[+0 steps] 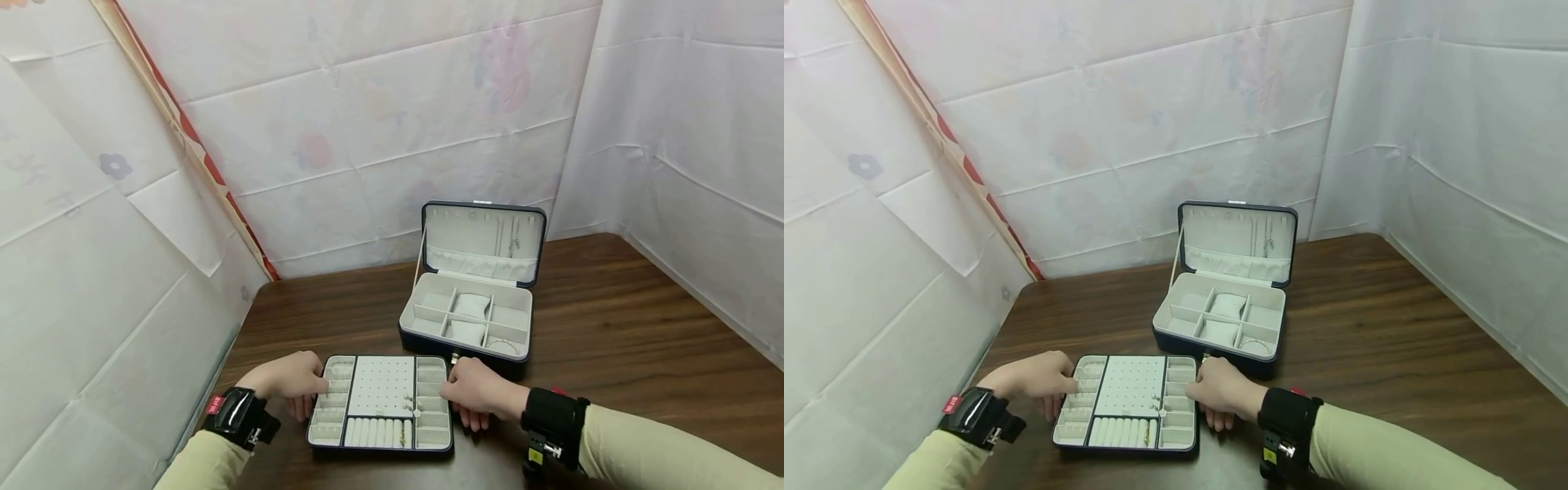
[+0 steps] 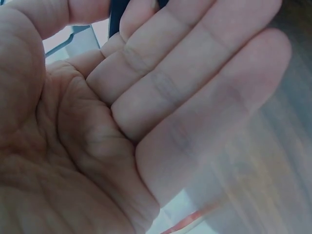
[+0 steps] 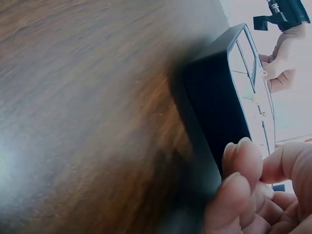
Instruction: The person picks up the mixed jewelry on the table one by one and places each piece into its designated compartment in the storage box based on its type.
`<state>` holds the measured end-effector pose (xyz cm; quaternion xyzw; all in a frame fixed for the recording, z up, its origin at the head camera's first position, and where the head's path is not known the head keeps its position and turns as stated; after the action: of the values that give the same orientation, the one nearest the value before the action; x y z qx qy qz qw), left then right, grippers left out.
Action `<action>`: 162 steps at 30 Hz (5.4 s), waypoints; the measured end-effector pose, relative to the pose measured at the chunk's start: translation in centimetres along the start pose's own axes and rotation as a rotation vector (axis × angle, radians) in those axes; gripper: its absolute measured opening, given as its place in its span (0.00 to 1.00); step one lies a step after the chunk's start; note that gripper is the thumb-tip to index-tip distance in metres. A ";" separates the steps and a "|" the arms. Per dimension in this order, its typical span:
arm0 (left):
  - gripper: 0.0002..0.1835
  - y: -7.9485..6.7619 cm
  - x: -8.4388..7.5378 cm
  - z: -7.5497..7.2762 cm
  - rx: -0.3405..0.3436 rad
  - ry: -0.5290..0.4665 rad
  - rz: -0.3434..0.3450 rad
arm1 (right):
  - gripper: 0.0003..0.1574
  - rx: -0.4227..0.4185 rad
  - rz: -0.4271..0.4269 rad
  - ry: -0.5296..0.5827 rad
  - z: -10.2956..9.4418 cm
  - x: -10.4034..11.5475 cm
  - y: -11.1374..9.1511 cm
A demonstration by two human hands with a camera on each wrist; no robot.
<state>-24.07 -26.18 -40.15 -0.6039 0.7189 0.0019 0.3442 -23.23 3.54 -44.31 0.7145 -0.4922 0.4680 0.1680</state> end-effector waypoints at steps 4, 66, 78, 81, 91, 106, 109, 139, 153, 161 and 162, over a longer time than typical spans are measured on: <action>0.13 -0.4 -0.4 -1.2 -0.009 -0.007 0.011 | 0.22 -0.029 -0.027 -0.023 -0.6 1.0 0.0; 0.26 12.9 -15.5 -4.8 -0.483 0.047 0.106 | 0.27 -0.270 0.201 -0.157 -18.4 -3.0 -0.4; 0.25 13.0 -15.9 -4.6 -0.519 0.166 0.080 | 0.25 -0.258 0.214 -0.149 -18.3 -2.7 -0.3; 0.25 12.9 -16.0 -4.7 -0.518 0.186 0.055 | 0.25 -0.257 0.222 -0.146 -18.3 -2.6 -0.4; 0.25 12.5 -15.8 -4.1 -0.503 0.179 0.009 | 0.24 -0.254 0.222 -0.147 -18.0 -2.8 -0.4; 0.15 12.7 -15.4 -3.1 -0.470 0.253 -0.038 | 0.21 -0.235 0.238 -0.126 -17.1 -3.3 -0.3; 0.12 12.6 -15.5 -3.0 -0.463 0.258 -0.033 | 0.20 -0.236 0.241 -0.128 -17.1 -3.4 -0.3; 0.09 12.2 -14.0 -2.9 -0.441 0.200 0.007 | 0.24 -0.198 0.243 -0.095 -16.7 -4.5 0.4; 0.13 12.0 -10.3 -2.0 -0.280 -0.204 -0.039 | 0.24 0.001 0.172 0.088 -16.9 -6.7 0.2; 0.14 11.9 -9.4 -1.5 -0.259 -0.312 -0.020 | 0.29 0.039 0.189 0.122 -17.1 -8.0 0.0; 0.15 11.9 -9.3 -1.5 -0.259 -0.321 -0.020 | 0.30 0.036 0.184 0.119 -17.1 -8.1 0.0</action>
<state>-34.86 -15.52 -39.33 -0.6423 0.6425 0.1870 0.3736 -32.49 19.93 -42.41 0.6401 -0.5363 0.5319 0.1404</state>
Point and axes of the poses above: each hand's wrist, its own y-axis towards the middle knuckle, its own z-axis out of the palm, x = y × z, the point moved 7 cm from there along y, towards the middle knuckle, and after that the axes turned 4 degrees about -x, right-handed, at the moved point
